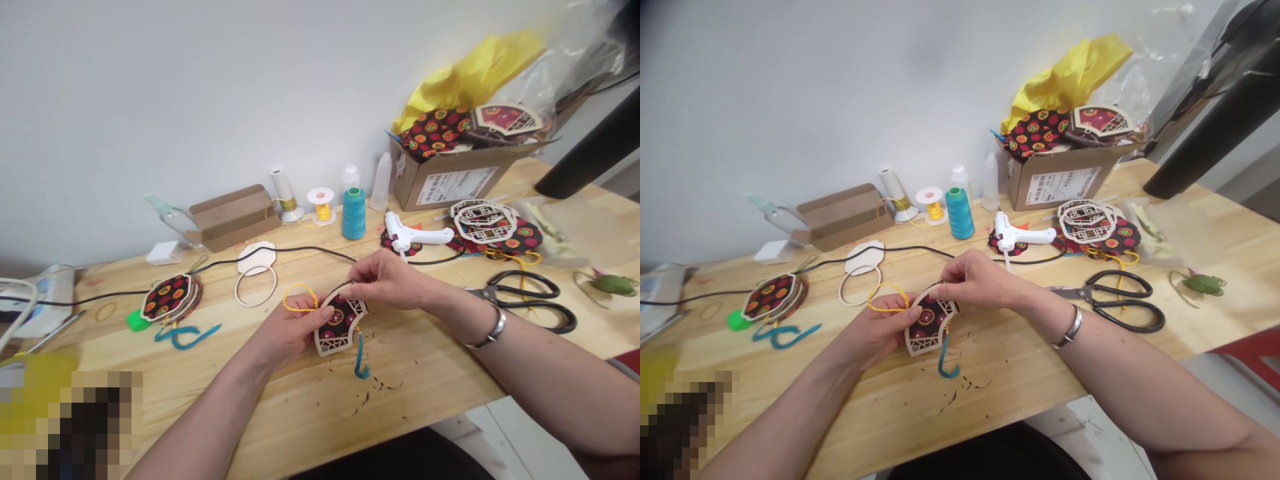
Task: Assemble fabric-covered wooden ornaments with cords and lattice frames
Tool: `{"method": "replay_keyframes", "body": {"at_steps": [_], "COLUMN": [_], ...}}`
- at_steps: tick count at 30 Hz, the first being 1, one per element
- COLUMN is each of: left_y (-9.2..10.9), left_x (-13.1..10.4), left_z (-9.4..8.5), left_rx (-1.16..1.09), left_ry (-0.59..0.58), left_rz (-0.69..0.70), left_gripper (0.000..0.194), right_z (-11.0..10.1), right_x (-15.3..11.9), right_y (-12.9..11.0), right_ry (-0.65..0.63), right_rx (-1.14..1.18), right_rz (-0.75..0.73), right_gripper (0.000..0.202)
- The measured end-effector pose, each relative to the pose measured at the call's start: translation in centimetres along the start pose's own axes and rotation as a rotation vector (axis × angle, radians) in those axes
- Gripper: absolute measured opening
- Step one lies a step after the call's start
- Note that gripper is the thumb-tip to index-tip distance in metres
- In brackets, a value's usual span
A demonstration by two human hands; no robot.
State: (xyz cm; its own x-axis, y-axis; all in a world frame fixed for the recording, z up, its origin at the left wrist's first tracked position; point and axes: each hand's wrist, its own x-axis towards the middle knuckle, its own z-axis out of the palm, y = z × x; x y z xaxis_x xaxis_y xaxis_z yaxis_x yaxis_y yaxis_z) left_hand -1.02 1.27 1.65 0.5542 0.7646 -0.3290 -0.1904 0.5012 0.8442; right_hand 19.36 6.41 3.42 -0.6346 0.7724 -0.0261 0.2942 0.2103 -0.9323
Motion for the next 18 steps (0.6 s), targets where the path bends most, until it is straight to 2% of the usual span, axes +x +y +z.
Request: {"method": "replay_keyframes", "body": {"at_steps": [8, 14, 18], "left_y": [-0.13, -0.29, -0.25], "left_x": [0.06, 0.02, -0.05], "left_z": [-0.03, -0.1, -0.07], "left_rx": [-0.069, -0.059, 0.005], "left_ry": [-0.057, -0.027, -0.004], "left_rz": [-0.013, -0.026, -0.006], "left_gripper": [0.025, 0.026, 0.034], "right_z": [-0.12, -0.16, -0.15], "right_x": [0.0, 0.02, 0.02], "right_y": [-0.01, 0.02, 0.04], "right_ry": [0.029, 0.026, 0.029], "right_rx": [-0.039, -0.045, -0.039], "right_rz": [-0.008, -0.011, -0.017], "right_gripper": [0.032, 0.033, 0.033]}}
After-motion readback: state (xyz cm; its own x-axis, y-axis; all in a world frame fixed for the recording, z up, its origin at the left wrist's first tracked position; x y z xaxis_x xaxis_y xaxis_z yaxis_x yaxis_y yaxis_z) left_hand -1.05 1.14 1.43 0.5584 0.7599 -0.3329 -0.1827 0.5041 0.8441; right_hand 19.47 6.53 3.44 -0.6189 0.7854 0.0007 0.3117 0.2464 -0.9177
